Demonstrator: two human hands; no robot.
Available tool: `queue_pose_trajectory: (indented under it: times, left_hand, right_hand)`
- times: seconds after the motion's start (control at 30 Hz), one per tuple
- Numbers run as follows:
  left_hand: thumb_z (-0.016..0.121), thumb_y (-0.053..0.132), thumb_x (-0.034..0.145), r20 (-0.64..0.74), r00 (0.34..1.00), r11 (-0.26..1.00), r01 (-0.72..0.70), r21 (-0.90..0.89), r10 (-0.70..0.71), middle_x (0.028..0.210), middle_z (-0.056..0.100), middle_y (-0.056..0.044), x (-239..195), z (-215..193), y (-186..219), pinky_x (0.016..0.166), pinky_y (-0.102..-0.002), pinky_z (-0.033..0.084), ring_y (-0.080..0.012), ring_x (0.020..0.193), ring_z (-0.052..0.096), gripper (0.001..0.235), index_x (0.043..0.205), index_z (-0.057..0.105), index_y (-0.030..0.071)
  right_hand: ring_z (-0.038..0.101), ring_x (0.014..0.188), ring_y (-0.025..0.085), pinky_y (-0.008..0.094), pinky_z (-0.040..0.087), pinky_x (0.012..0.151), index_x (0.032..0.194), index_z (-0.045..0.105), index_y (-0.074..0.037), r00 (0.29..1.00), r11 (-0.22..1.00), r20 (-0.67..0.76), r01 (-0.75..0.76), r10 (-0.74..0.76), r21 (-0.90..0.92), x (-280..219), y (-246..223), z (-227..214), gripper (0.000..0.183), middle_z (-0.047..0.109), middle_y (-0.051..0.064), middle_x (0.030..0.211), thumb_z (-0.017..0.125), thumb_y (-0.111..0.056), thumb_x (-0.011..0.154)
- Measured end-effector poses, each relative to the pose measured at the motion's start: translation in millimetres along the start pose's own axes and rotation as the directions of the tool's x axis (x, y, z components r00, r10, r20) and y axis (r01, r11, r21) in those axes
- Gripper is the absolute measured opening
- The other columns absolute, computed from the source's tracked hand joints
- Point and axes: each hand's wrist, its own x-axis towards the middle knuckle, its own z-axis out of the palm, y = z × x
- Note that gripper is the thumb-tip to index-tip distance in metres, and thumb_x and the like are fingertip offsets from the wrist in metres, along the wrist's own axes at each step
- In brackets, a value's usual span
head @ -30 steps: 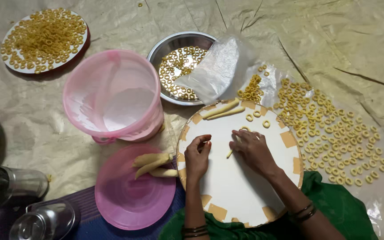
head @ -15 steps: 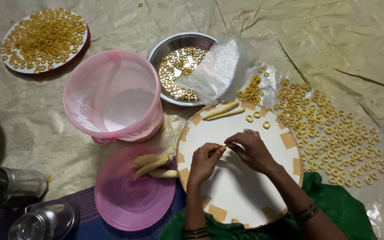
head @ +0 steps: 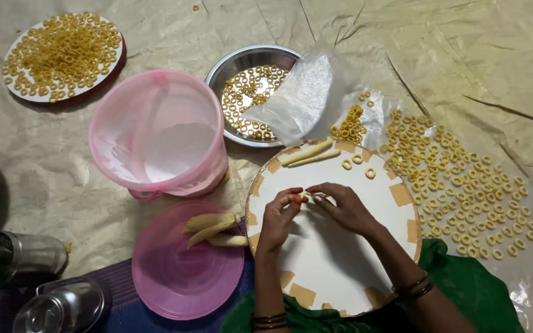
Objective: The person rolls small pieces of dough into thin ropes on a round board and then shapes them into rings by hand. The rings are placed on a plastic sheet beside the board. The person repeats this process continuously.
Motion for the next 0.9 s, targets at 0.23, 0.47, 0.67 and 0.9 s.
queue_pose_trajectory:
  times: [0.23, 0.47, 0.67, 0.9]
  left_hand:
    - [0.067, 0.03, 0.097, -0.116, 0.988, 0.981, 0.079, -0.18, -0.101, 0.129, 0.069, -0.003, 4, -1, -4, 0.087, -0.027, 0.052, -0.011, 0.098, 0.063, 0.029, 0.1, 0.079, 0.004]
    - [0.07, 0.03, 0.098, -0.155, 0.988, 0.989, -0.033, -0.146, 0.011, 0.13, 0.066, -0.009, 3, -1, -3, 0.093, -0.03, 0.053, -0.0131, 0.109, 0.064, 0.032, 0.105, 0.079, 0.0]
    - [0.071, 0.018, 0.093, -0.16, 0.987, 0.995, -0.002, -0.101, -0.014, 0.13, 0.063, -0.008, 0, 8, 12, 0.083, -0.033, 0.059, -0.0199, 0.098, 0.068, 0.025, 0.11, 0.077, 0.001]
    - [0.081, 0.014, 0.085, -0.163, 0.937, 0.823, -0.179, 0.539, 0.31, 0.118, 0.072, -0.008, -11, 18, 43, 0.086, -0.035, 0.058, -0.0231, 0.109, 0.068, 0.017, 0.102, 0.082, 0.01]
  right_hand:
    - [0.075, 0.087, 0.018, 0.035, 0.058, 0.08, 0.11, 0.075, -0.004, 0.984, 0.978, -0.038, -0.169, 0.175, 0.122, -6, -3, 19, 0.027, 0.08, 0.008, 0.097, 0.068, -0.024, 0.093]
    - [0.074, 0.094, 0.015, 0.031, 0.056, 0.087, 0.114, 0.075, -0.002, 0.956, 0.916, 0.131, -0.289, 0.262, 0.279, -4, -6, 24, 0.028, 0.08, 0.008, 0.098, 0.064, -0.022, 0.097]
    - [0.071, 0.091, 0.016, 0.03, 0.056, 0.083, 0.115, 0.072, 0.005, 0.904, 0.766, 0.279, -0.423, 0.323, 0.484, 2, 3, 17, 0.032, 0.077, 0.009, 0.097, 0.07, -0.015, 0.09]
    - [0.067, 0.081, 0.014, 0.029, 0.054, 0.078, 0.105, 0.075, 0.006, 0.885, 0.728, 0.317, -0.463, 0.343, 0.506, 3, 15, 10, 0.024, 0.074, 0.008, 0.087, 0.069, -0.013, 0.091]
